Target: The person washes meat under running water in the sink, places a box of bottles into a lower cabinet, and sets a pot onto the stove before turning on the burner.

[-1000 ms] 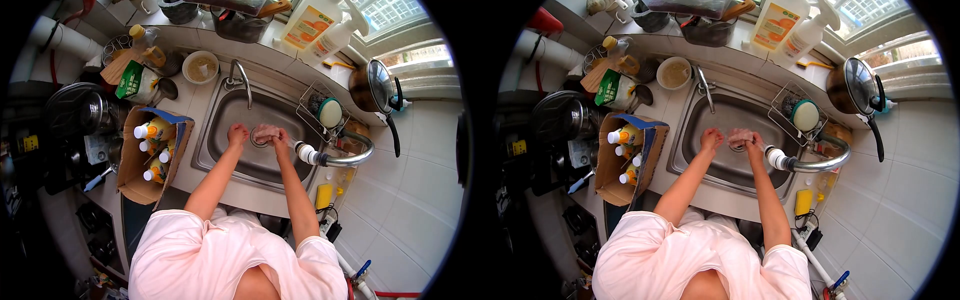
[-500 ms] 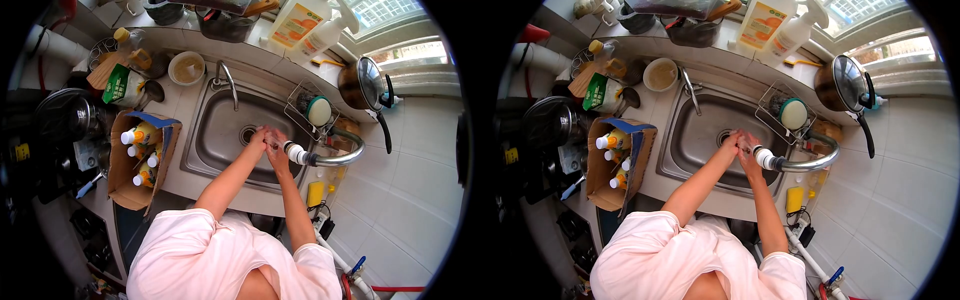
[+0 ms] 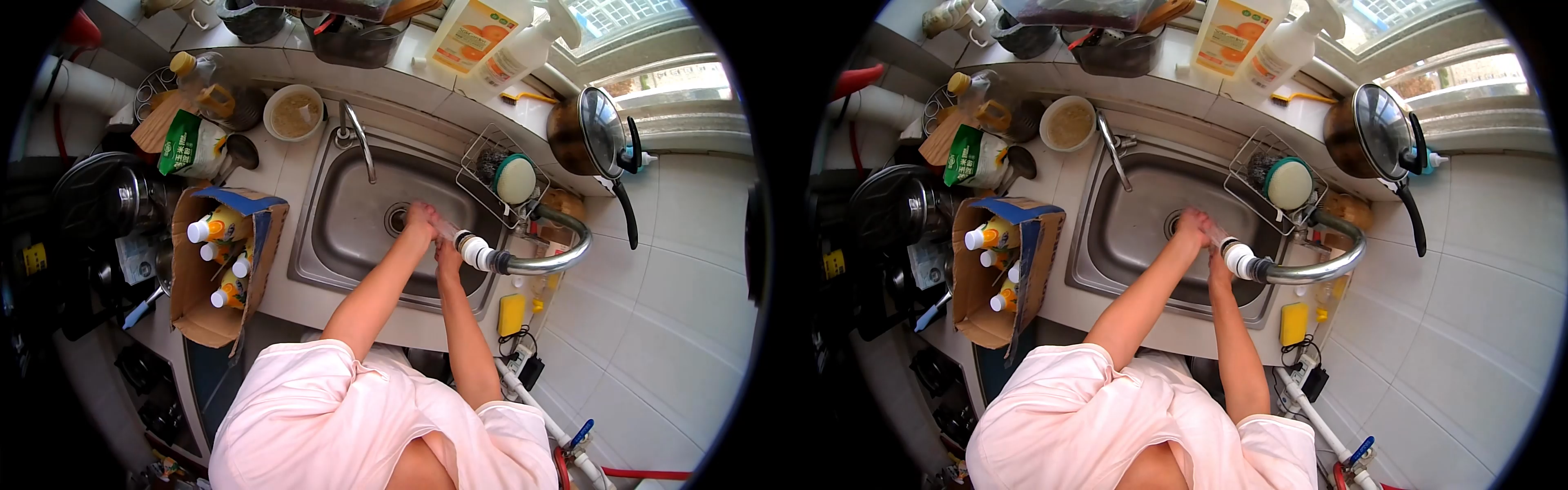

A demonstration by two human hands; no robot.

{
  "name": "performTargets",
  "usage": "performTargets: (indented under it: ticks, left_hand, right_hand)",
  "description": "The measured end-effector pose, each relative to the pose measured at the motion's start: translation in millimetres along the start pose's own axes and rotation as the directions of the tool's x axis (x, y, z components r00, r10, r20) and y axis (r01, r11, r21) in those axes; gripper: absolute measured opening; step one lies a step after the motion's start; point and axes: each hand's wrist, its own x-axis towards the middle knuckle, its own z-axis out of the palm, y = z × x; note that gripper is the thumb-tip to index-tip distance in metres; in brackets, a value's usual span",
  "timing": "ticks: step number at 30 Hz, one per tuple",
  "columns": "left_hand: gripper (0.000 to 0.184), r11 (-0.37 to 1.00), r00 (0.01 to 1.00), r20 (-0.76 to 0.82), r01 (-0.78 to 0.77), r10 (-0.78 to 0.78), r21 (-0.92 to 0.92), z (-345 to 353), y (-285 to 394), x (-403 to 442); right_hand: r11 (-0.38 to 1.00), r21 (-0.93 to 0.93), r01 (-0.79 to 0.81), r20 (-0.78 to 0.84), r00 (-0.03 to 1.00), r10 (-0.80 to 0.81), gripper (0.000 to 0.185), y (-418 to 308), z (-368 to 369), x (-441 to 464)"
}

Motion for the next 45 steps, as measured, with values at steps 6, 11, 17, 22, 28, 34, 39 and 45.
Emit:
performTargets:
  ticks: [6, 11, 17, 22, 28, 34, 39, 45]
  left_hand:
    - [0.026, 0.976, 0.972, -0.094, -0.217, 0.214, -0.026, 6.2, -5.4, -3.7]
    - [0.016, 0.928, 0.940, 0.189, -0.319, 0.284, 0.194, -5.0, 1.2, -12.0]
    - [0.016, 0.198, 0.628, 0.561, -0.742, 0.539, 0.641, -56.9, -24.9, 4.0]
    - [0.034, 0.066, 0.576, 0.725, -0.798, 0.378, 0.599, -61.7, -6.2, -56.5]
    - [0.021, 0.247, 0.614, 0.399, -0.705, 0.681, 0.665, -77.3, 93.5, -107.4]
    - [0.022, 0.303, 0.537, 0.328, -0.776, 0.777, 0.553, -96.5, 136.1, -116.9]
    - [0.023, 0.323, 0.508, 0.273, -0.795, 0.817, 0.513, -100.5, 146.5, -117.3]
    - [0.021, 0.335, 0.553, 0.301, -0.767, 0.777, 0.547, -99.6, 132.9, -104.6]
  right_hand:
    - [0.804, 0.380, -0.458, 0.182, 0.889, 0.420, 0.017, -15.9, 5.1, 0.3]
    - [0.798, 0.271, -0.539, 0.333, 0.830, 0.448, 0.011, 2.9, -4.1, 28.8]
    - [0.615, 0.585, -0.529, 0.442, 0.844, 0.305, 0.035, 2.2, 16.2, 53.1]
    - [0.414, 0.676, -0.610, 0.543, 0.792, 0.279, 0.035, -26.5, 31.7, 31.9]
    - [0.560, 0.592, -0.580, 0.510, 0.807, 0.298, 0.018, 3.3, 67.2, 108.1]
    - [0.779, 0.398, -0.485, 0.571, 0.795, 0.204, 0.030, -22.7, 166.1, 79.5]
    - [0.928, -0.181, -0.326, 0.612, 0.701, 0.366, 0.036, -7.0, 183.3, -22.3]
    - [0.870, -0.411, -0.274, 0.368, 0.823, 0.433, 0.047, 19.0, 98.4, -15.6]
